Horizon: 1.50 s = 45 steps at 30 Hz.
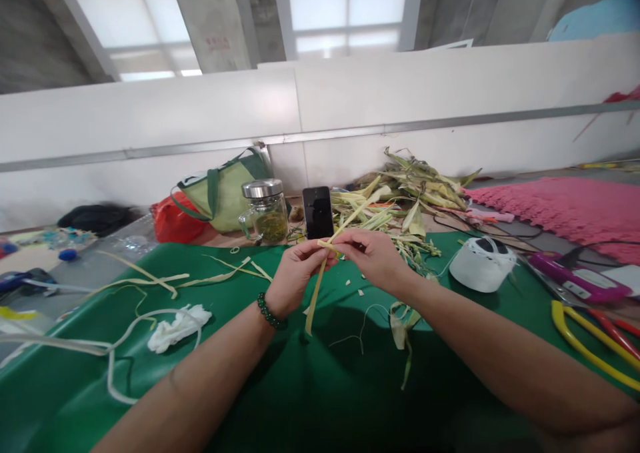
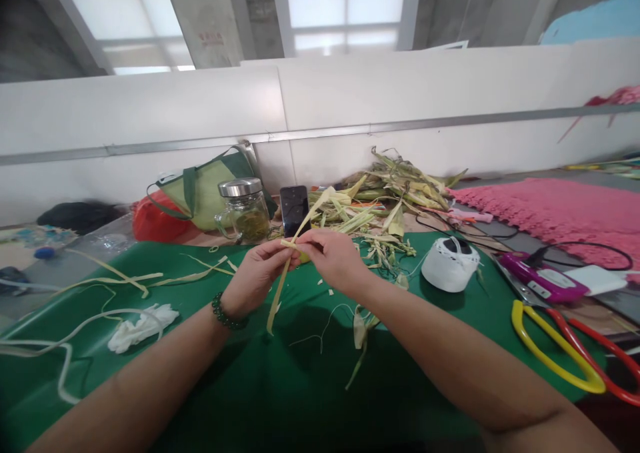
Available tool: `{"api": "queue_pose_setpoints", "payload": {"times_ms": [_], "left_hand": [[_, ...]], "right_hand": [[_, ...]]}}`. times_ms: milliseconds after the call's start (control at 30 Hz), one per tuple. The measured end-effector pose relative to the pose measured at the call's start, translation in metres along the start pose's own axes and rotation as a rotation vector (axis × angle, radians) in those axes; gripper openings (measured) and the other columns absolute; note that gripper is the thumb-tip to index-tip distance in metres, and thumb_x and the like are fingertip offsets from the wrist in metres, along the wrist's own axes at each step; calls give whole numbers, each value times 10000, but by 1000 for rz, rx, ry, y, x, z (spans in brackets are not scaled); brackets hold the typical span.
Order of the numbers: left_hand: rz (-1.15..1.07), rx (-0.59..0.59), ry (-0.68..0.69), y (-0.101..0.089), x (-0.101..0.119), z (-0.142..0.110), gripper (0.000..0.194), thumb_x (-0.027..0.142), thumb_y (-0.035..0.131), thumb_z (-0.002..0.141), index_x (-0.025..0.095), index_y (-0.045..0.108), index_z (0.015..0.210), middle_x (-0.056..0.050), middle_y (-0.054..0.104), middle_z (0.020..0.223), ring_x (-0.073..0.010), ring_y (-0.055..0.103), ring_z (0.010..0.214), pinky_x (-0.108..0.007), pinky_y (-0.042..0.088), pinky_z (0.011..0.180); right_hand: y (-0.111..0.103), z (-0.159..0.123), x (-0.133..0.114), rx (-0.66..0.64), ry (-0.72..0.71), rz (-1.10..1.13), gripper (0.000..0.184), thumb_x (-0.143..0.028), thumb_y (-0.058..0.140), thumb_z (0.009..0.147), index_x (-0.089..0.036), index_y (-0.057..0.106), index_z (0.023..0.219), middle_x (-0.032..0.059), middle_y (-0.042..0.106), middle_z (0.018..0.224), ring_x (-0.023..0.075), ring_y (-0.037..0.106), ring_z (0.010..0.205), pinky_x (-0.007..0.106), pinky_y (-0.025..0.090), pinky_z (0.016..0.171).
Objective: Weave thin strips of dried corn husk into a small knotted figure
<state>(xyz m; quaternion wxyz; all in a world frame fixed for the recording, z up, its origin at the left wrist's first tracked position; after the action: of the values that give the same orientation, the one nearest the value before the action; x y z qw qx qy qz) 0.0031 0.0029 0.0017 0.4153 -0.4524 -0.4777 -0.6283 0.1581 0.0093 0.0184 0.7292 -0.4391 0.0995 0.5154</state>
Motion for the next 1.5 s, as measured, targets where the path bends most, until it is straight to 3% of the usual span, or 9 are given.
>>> {"api": "queue_pose_setpoints", "payload": {"times_ms": [333,467,633,1033,1133,1233,1367,1433,1500], "left_hand": [[-58,-37,-133,3,4,-2,184,232,798,578,140,735,725,-15,689,659,-89,588,603,-192,472,611],[-67,-12,-127,1,3,0,208,225,793,581,137,742,762,-31,702,697,-97,595,615,-204,474,621],[-84,38,-66,-2,-2,3,331,294,803,582,140,744,870,-42,711,733,-104,597,636,-223,477,658],[3,-25,-63,5,-1,0,388,467,731,655,178,746,913,-39,722,770,-103,586,640,-209,468,626],[6,-31,-37,3,-1,0,360,417,754,643,169,746,903,-40,719,762,-112,593,651,-224,473,648],[41,-29,-8,0,0,1,308,344,789,607,141,747,835,-28,699,676,-106,583,603,-224,464,630],[40,-2,-76,0,-2,1,263,318,802,579,138,734,759,-33,701,652,-128,619,589,-243,471,620],[27,20,-142,-1,-4,1,244,310,802,576,142,726,736,-43,712,677,-140,640,607,-245,472,618],[19,24,-168,-1,-4,1,234,318,795,589,138,721,718,-47,710,671,-136,643,611,-230,465,608]], "right_hand": [[1,-4,5,11,-156,-288,177,-206,534,871,-205,709,903,41,711,864,164,643,775,261,457,686],[4,-4,3,51,-164,-208,136,-175,571,839,-191,703,812,32,717,834,156,645,779,257,473,720],[6,-6,-4,8,-97,-44,113,-142,595,805,-194,686,765,-7,701,761,106,608,636,208,452,592],[9,-6,0,44,-151,-33,107,-177,599,802,-218,698,798,8,720,824,142,652,750,246,484,710],[5,-4,-3,6,-83,83,108,-197,592,800,-211,699,793,21,717,824,148,655,734,265,499,688],[0,-4,-8,-140,83,390,100,-269,631,778,-182,677,797,28,700,754,148,657,670,262,514,603],[-8,-3,-12,-210,98,706,219,-347,593,818,-198,631,974,50,696,923,167,667,837,311,530,740],[-11,-3,-11,-116,37,599,214,-360,544,848,-206,618,978,52,676,968,165,645,873,319,511,769],[-11,-2,-8,31,-5,294,176,-358,567,824,-189,614,831,44,656,845,166,612,808,320,483,744]]}}
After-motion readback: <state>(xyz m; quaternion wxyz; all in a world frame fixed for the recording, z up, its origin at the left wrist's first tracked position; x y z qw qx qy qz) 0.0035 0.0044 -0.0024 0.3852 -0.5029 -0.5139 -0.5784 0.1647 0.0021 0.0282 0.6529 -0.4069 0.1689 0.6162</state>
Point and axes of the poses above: each hand's wrist, its own z-axis towards the middle knuckle, its own y-axis out of the palm, x = y × z, the point moved 1 cm from there along z, towards the middle knuckle
